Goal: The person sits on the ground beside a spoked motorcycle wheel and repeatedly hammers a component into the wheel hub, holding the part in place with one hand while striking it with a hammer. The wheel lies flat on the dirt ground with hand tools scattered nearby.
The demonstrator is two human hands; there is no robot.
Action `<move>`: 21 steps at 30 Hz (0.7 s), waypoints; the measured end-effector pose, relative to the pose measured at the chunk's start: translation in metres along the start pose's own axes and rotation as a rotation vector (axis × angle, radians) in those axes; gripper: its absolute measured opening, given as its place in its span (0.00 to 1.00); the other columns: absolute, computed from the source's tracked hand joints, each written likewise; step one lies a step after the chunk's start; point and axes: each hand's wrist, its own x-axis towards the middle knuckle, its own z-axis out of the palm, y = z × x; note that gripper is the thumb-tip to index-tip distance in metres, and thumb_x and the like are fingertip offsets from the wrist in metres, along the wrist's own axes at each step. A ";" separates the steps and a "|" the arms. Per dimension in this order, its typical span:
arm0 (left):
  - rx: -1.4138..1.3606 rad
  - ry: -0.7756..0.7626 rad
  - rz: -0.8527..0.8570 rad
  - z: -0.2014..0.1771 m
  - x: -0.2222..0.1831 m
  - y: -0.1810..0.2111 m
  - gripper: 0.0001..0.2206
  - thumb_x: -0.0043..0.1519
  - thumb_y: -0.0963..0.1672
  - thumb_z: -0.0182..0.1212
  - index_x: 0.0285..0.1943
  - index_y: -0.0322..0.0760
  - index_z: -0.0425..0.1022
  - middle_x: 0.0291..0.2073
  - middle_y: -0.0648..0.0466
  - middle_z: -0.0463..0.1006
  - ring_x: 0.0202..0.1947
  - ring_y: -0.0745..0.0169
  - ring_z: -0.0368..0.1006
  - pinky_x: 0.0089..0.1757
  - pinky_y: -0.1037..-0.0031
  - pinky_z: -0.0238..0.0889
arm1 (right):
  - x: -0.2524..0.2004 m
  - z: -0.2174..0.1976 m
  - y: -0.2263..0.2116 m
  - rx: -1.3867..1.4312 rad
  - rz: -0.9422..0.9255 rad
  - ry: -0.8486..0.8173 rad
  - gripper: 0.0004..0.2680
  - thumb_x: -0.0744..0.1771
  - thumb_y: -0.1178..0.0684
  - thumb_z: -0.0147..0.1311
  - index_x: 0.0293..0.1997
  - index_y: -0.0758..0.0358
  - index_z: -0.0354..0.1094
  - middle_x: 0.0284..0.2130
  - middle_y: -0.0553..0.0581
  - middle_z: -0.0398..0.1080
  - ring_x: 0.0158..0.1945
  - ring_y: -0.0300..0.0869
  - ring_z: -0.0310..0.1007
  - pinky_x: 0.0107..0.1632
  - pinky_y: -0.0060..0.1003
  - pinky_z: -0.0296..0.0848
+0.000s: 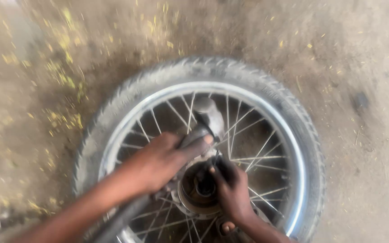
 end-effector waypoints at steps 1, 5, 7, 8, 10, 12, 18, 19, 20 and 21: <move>0.171 -0.020 -0.038 -0.003 0.001 0.016 0.32 0.62 0.65 0.42 0.25 0.38 0.66 0.13 0.58 0.65 0.11 0.66 0.67 0.18 0.75 0.67 | -0.001 -0.001 -0.001 0.050 0.002 -0.044 0.09 0.67 0.56 0.54 0.48 0.70 0.74 0.34 0.58 0.81 0.37 0.39 0.79 0.44 0.35 0.78; 0.571 -0.104 0.054 -0.007 0.005 0.050 0.30 0.65 0.63 0.35 0.29 0.39 0.68 0.16 0.60 0.57 0.14 0.70 0.57 0.19 0.75 0.58 | -0.001 -0.001 0.004 0.052 -0.038 -0.041 0.08 0.66 0.58 0.55 0.46 0.69 0.76 0.31 0.57 0.81 0.34 0.37 0.77 0.40 0.35 0.77; 0.642 -0.189 0.064 -0.007 0.018 0.044 0.30 0.66 0.62 0.34 0.30 0.39 0.68 0.16 0.61 0.59 0.14 0.71 0.57 0.19 0.76 0.59 | -0.002 -0.002 -0.004 0.057 0.022 -0.031 0.08 0.66 0.58 0.55 0.48 0.68 0.75 0.30 0.58 0.80 0.32 0.38 0.75 0.38 0.36 0.76; 0.697 -0.274 0.060 -0.009 0.025 0.041 0.30 0.67 0.62 0.33 0.31 0.39 0.68 0.17 0.61 0.60 0.15 0.72 0.58 0.19 0.77 0.59 | -0.001 -0.002 -0.009 0.054 0.090 -0.038 0.09 0.66 0.57 0.55 0.49 0.68 0.75 0.29 0.58 0.80 0.31 0.39 0.74 0.37 0.37 0.75; 0.724 -0.255 0.010 -0.015 0.015 0.066 0.29 0.66 0.61 0.35 0.32 0.39 0.69 0.17 0.61 0.61 0.15 0.71 0.58 0.20 0.77 0.59 | 0.000 -0.004 -0.005 0.060 0.024 -0.061 0.08 0.66 0.58 0.55 0.48 0.69 0.75 0.29 0.59 0.80 0.31 0.39 0.75 0.38 0.37 0.76; 0.739 -0.250 -0.052 -0.016 0.003 0.080 0.29 0.66 0.61 0.37 0.32 0.38 0.70 0.17 0.60 0.61 0.16 0.71 0.58 0.20 0.77 0.59 | -0.003 0.000 -0.001 0.063 -0.023 -0.091 0.08 0.67 0.58 0.55 0.46 0.70 0.76 0.29 0.60 0.81 0.31 0.39 0.76 0.39 0.37 0.77; 0.619 -0.040 -0.084 -0.016 0.008 0.081 0.35 0.66 0.65 0.32 0.32 0.35 0.70 0.16 0.56 0.55 0.13 0.63 0.58 0.18 0.74 0.60 | 0.001 0.003 0.010 -0.195 -0.302 0.066 0.10 0.67 0.57 0.59 0.52 0.68 0.75 0.40 0.68 0.77 0.41 0.50 0.75 0.48 0.45 0.72; 0.658 -0.100 -0.083 -0.021 0.024 0.060 0.34 0.67 0.64 0.35 0.33 0.35 0.71 0.18 0.59 0.57 0.15 0.67 0.57 0.18 0.76 0.59 | -0.003 0.001 -0.002 -0.125 -0.159 -0.008 0.11 0.66 0.55 0.57 0.52 0.65 0.75 0.39 0.66 0.79 0.41 0.49 0.79 0.49 0.44 0.75; 0.696 -0.161 -0.080 -0.025 0.041 0.039 0.32 0.67 0.63 0.38 0.34 0.35 0.71 0.19 0.61 0.60 0.16 0.70 0.56 0.18 0.78 0.58 | -0.006 -0.001 -0.013 -0.056 -0.016 -0.084 0.11 0.66 0.53 0.54 0.52 0.63 0.75 0.39 0.63 0.81 0.41 0.48 0.83 0.50 0.43 0.78; 0.696 -0.165 -0.083 -0.027 0.027 0.052 0.32 0.67 0.63 0.38 0.34 0.35 0.71 0.19 0.61 0.60 0.16 0.70 0.56 0.18 0.78 0.58 | -0.005 0.000 -0.008 -0.055 -0.012 -0.084 0.11 0.66 0.53 0.54 0.52 0.63 0.75 0.39 0.63 0.81 0.41 0.48 0.83 0.50 0.43 0.78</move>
